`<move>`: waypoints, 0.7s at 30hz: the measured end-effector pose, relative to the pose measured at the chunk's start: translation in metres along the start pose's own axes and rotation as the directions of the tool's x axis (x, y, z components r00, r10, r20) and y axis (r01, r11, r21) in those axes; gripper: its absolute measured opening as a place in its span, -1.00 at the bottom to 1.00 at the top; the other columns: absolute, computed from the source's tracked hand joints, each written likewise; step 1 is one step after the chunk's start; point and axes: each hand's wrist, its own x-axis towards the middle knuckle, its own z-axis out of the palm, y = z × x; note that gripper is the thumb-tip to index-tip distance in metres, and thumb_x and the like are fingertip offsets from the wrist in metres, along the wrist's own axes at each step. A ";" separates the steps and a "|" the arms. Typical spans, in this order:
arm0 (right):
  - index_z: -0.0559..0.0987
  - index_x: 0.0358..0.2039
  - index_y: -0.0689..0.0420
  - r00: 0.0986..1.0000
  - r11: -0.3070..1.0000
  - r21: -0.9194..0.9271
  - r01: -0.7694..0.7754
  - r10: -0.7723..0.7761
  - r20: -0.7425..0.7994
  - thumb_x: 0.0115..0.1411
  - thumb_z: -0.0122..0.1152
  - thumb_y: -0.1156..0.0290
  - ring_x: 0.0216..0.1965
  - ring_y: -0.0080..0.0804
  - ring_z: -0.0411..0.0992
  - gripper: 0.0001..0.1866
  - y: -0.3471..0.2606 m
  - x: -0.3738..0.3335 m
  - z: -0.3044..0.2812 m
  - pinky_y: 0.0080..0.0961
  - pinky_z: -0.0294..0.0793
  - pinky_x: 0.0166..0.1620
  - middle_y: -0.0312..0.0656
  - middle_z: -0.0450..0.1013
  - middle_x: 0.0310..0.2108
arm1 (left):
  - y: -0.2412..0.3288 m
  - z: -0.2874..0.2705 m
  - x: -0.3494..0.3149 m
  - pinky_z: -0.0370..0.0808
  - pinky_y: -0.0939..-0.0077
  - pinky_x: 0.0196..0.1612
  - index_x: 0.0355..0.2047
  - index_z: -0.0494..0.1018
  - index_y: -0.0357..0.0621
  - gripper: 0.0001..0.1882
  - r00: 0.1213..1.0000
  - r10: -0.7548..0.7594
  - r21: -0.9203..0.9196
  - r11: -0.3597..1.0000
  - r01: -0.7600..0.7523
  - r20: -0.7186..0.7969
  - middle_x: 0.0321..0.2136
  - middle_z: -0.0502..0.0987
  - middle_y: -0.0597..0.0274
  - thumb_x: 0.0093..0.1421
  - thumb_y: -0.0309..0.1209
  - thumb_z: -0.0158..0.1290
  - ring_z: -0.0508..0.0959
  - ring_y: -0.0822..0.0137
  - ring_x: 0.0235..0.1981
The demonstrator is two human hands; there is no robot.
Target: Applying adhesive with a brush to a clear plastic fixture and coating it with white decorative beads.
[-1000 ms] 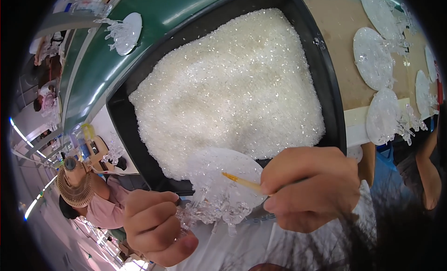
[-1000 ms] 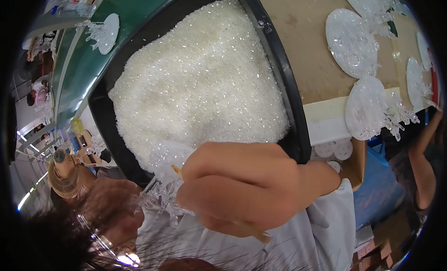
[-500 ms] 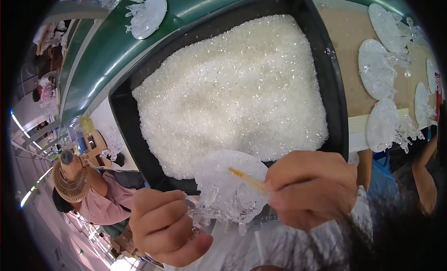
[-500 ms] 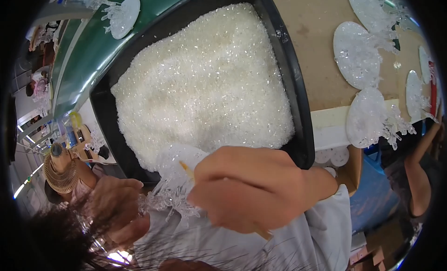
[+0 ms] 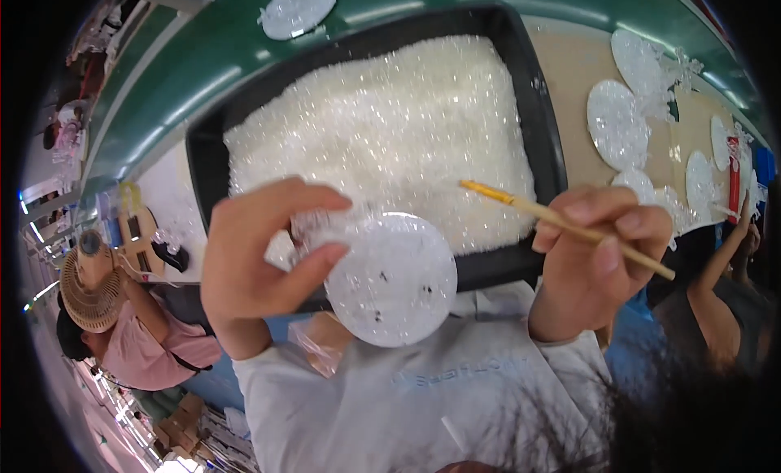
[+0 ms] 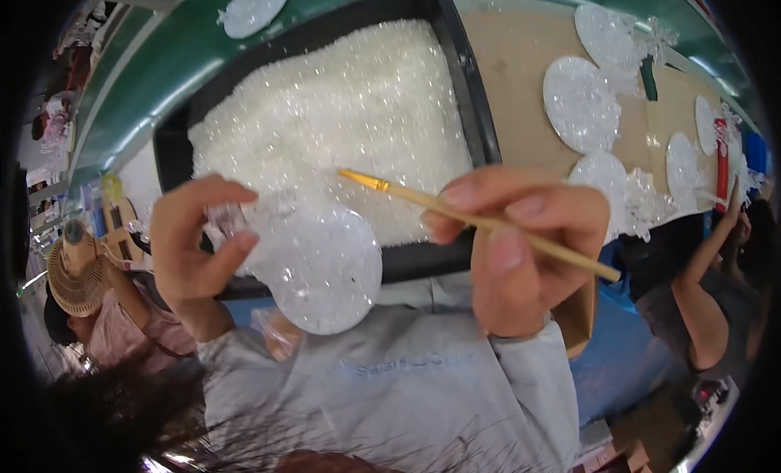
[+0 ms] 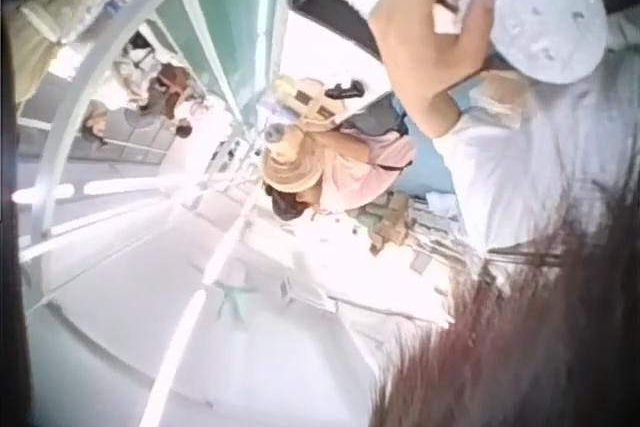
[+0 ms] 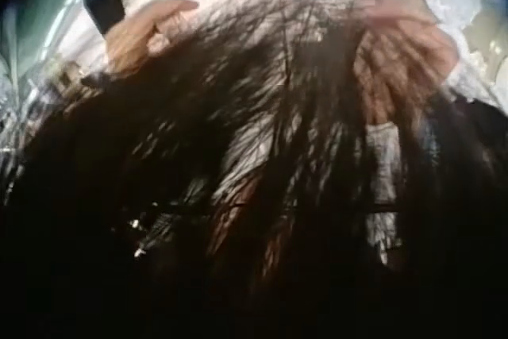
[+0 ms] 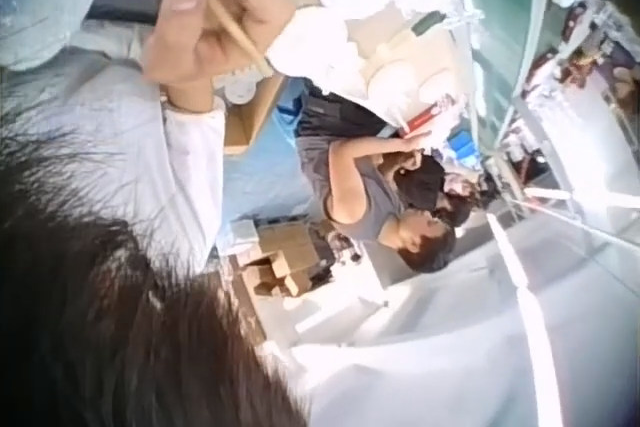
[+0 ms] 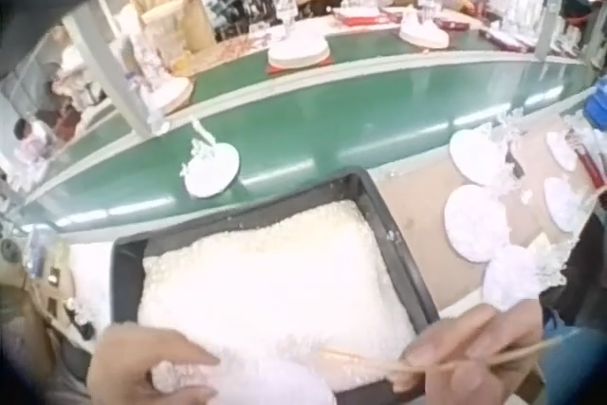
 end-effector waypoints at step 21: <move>0.47 -0.36 0.17 0.916 0.941 -0.253 0.226 -0.117 0.384 0.00 0.22 0.62 -0.56 -0.31 0.49 -0.83 0.002 -0.037 0.013 -0.53 0.53 -0.52 -0.07 0.39 -0.35 | 0.021 0.008 -0.020 0.16 0.71 -0.58 -0.35 0.50 -0.40 -0.85 0.945 0.093 0.097 0.993 -0.065 -0.313 -0.56 0.48 0.24 0.03 -0.69 0.02 0.35 0.57 -0.64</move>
